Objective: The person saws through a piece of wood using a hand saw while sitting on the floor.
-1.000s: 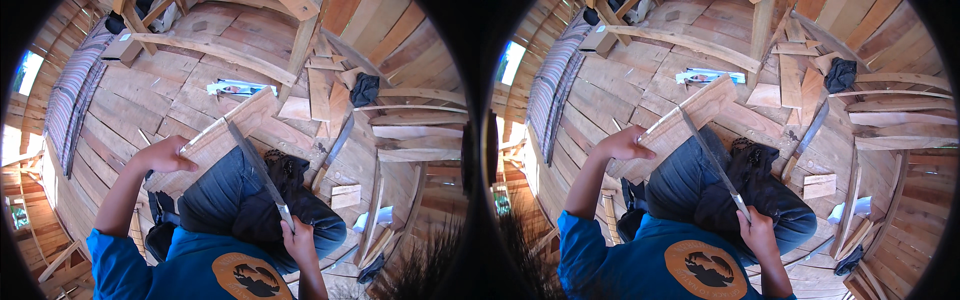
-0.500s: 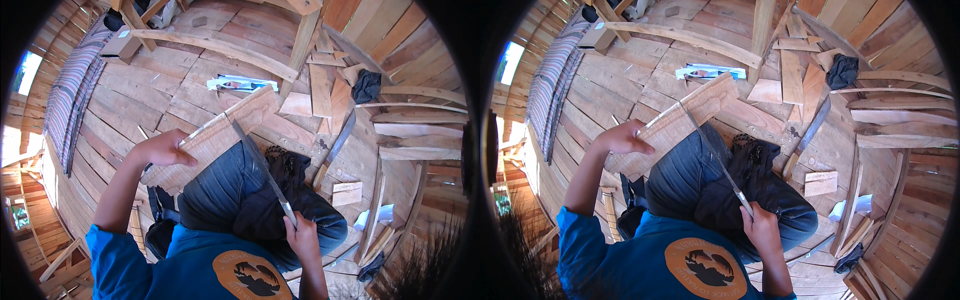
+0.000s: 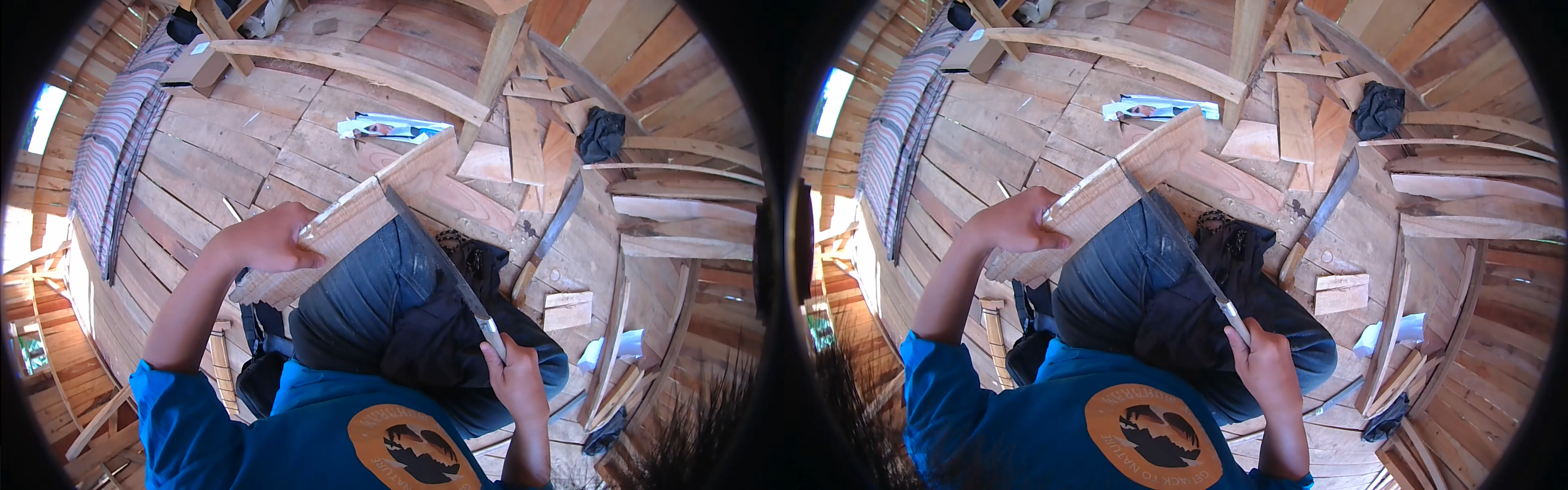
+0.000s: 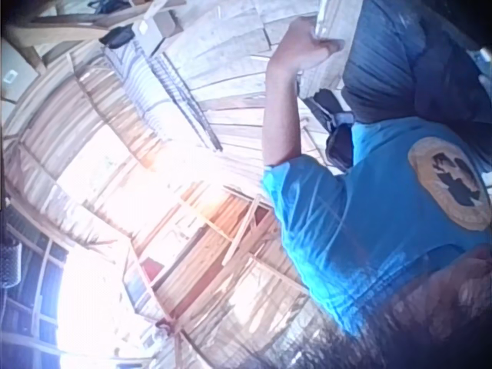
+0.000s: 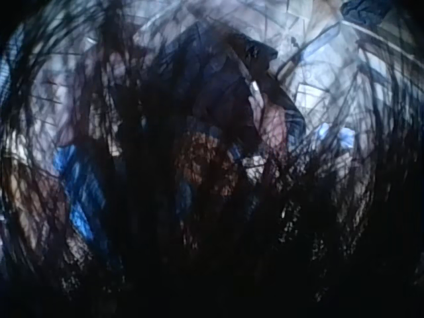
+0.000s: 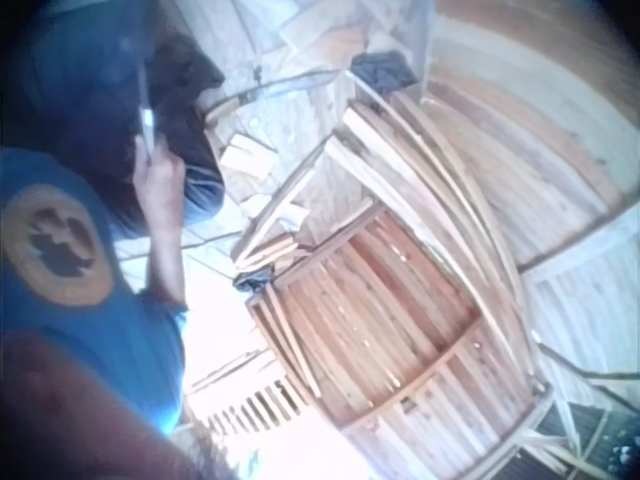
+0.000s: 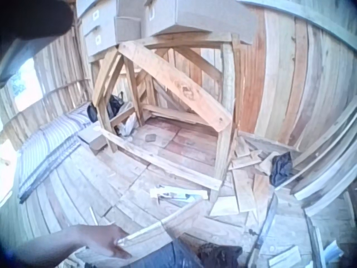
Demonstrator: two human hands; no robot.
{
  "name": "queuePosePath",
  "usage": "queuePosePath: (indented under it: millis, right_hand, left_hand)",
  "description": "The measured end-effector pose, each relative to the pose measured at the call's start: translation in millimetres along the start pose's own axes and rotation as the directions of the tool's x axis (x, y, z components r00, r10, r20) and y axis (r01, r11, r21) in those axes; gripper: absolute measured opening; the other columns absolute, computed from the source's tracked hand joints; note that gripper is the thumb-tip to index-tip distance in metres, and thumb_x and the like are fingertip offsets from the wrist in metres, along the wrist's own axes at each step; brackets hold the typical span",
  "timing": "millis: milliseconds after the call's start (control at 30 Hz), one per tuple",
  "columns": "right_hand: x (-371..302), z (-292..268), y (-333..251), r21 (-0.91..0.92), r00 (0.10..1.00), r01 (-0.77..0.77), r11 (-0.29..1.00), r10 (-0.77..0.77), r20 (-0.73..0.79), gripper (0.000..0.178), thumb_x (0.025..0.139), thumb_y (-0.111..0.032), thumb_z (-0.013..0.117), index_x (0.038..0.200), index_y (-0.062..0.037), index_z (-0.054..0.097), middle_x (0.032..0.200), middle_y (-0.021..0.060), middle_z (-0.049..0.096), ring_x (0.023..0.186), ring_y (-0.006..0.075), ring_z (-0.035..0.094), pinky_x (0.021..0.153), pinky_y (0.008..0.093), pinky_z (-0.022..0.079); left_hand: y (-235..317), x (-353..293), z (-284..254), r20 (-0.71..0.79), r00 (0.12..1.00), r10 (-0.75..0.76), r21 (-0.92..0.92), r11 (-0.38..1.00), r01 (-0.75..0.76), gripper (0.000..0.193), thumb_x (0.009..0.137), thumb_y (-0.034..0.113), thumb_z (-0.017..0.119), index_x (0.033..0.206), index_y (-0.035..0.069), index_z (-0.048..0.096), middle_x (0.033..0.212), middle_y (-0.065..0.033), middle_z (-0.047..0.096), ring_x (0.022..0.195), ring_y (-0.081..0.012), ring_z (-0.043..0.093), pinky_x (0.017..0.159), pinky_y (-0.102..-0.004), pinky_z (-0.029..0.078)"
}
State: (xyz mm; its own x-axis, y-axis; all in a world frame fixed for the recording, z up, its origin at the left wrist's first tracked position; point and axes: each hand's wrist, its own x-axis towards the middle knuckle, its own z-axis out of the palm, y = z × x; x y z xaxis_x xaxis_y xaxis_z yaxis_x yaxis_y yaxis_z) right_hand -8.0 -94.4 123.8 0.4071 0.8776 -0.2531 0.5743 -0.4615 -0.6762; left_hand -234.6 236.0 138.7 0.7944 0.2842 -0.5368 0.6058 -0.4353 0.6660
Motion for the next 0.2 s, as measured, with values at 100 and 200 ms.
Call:
queuePosePath:
  millis: [100,200]
  right_hand:
    - [-0.1,-1.7,-1.0,0.015,0.999,-0.037,0.999,0.037,0.011,0.022,0.094,-0.017,0.065,0.085,0.0026,0.058,0.068,0.0257,0.057,0.069,0.0471,0.058,0.055,0.0452,0.045]
    - [1.5,-8.0,-4.1,-0.015,0.998,-0.032,0.999,0.032,0.049,0.022,0.093,-0.018,0.066,0.087,0.0024,0.059,0.070,0.0271,0.056,0.072,0.0487,0.056,0.056,0.0449,0.045]
  left_hand:
    - [-0.4,0.5,0.9,0.011,0.999,0.041,-0.003,0.999,-0.041,0.034,0.078,0.017,0.075,0.104,-0.003,0.068,0.094,-0.0238,0.070,0.088,-0.0337,0.069,0.082,-0.0407,0.052]
    - [-1.7,1.9,-0.7,0.027,0.999,0.046,-0.006,0.999,-0.046,0.039,0.076,0.016,0.077,0.108,-0.005,0.066,0.095,-0.0207,0.071,0.088,-0.0305,0.069,0.082,-0.0379,0.052]
